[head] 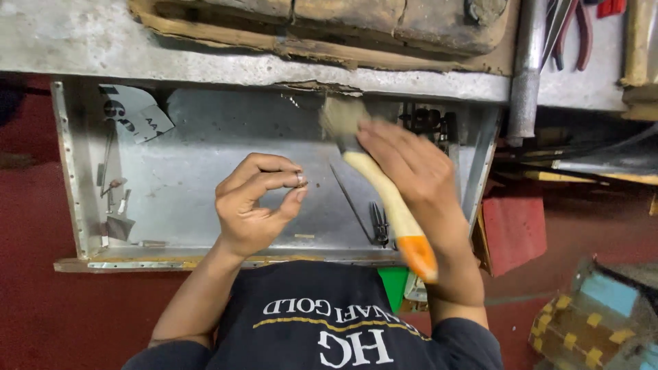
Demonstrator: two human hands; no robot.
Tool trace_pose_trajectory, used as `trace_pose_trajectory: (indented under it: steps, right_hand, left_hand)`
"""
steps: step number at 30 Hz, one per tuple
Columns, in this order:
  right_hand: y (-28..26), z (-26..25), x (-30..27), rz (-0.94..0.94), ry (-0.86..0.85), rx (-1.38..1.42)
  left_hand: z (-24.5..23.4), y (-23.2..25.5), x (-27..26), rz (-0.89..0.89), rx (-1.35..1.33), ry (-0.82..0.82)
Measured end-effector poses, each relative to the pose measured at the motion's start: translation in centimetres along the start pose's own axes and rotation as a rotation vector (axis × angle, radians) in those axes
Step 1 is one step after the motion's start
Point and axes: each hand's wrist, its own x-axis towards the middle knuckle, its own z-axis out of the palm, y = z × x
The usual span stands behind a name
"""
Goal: The person uses a pair of pliers to adjust a small metal ring held against a wooden block. They repeatedly open and close the pliers to reshape the ring, then briefly use a brush to clean the work area before inspecting the ring again.
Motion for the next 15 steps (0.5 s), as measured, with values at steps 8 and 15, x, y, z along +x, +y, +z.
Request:
trace_pose_trajectory:
  steps: [8, 15]
  right_hand:
    - [4.9, 4.3, -8.4, -0.184, 0.657, -0.100]
    - [3.7, 6.6, -9.8, 0.093, 0.382, -0.350]
  left_hand:
    - [-0.3, -1.3, -3.6, -0.207, -0.201, 0.122]
    - [-0.8, -2.9, -10.5, -0.428, -0.224, -0.024]
